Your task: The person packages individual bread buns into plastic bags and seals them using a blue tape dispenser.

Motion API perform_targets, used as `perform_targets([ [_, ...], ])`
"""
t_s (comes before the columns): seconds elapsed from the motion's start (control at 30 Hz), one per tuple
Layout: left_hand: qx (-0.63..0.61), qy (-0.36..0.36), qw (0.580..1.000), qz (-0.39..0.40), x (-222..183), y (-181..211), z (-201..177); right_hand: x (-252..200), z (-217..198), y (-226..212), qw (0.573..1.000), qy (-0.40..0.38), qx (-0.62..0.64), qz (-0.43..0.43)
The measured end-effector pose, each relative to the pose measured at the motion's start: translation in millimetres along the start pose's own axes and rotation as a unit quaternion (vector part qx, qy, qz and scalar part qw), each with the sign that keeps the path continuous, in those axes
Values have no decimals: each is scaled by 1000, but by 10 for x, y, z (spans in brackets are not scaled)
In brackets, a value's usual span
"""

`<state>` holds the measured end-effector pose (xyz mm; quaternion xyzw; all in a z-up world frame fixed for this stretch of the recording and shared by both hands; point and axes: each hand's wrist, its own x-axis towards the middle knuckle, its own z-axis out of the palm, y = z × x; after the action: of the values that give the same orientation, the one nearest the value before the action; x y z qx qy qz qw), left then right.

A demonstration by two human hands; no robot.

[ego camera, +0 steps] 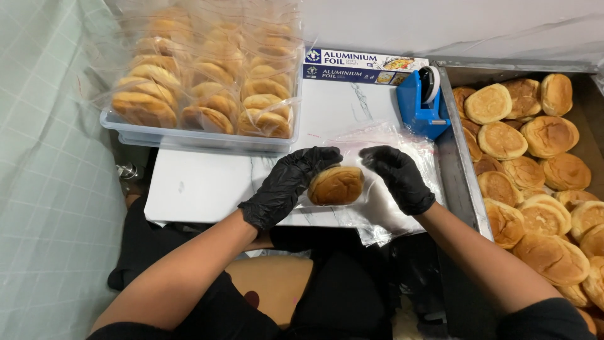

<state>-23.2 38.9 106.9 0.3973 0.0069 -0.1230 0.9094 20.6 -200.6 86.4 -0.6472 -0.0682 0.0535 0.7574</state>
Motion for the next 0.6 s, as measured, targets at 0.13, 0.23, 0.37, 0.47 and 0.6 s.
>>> perform_targets([
  [0.13, -7, 1, 1000, -11, -3, -30, 0, -31, -7, 76, 995, -3, -96, 11],
  [0.23, -4, 17, 1000, -20, -22, -43, 26, -31, 14, 57, 995, 18, -100, 13],
  [0.37, -18, 18, 1000, -10, -27, -72, 27, -57, 60, -22, 995, 22, -102, -8],
  [0.47, -21, 10, 1000, -2, -31, -79, 4, -34, -29, 117, 995, 25, -94, 0],
  [0.6, -19, -10, 1000, 10, -7, -69, -20, 38, -214, 405, 998, 42, -48, 6],
])
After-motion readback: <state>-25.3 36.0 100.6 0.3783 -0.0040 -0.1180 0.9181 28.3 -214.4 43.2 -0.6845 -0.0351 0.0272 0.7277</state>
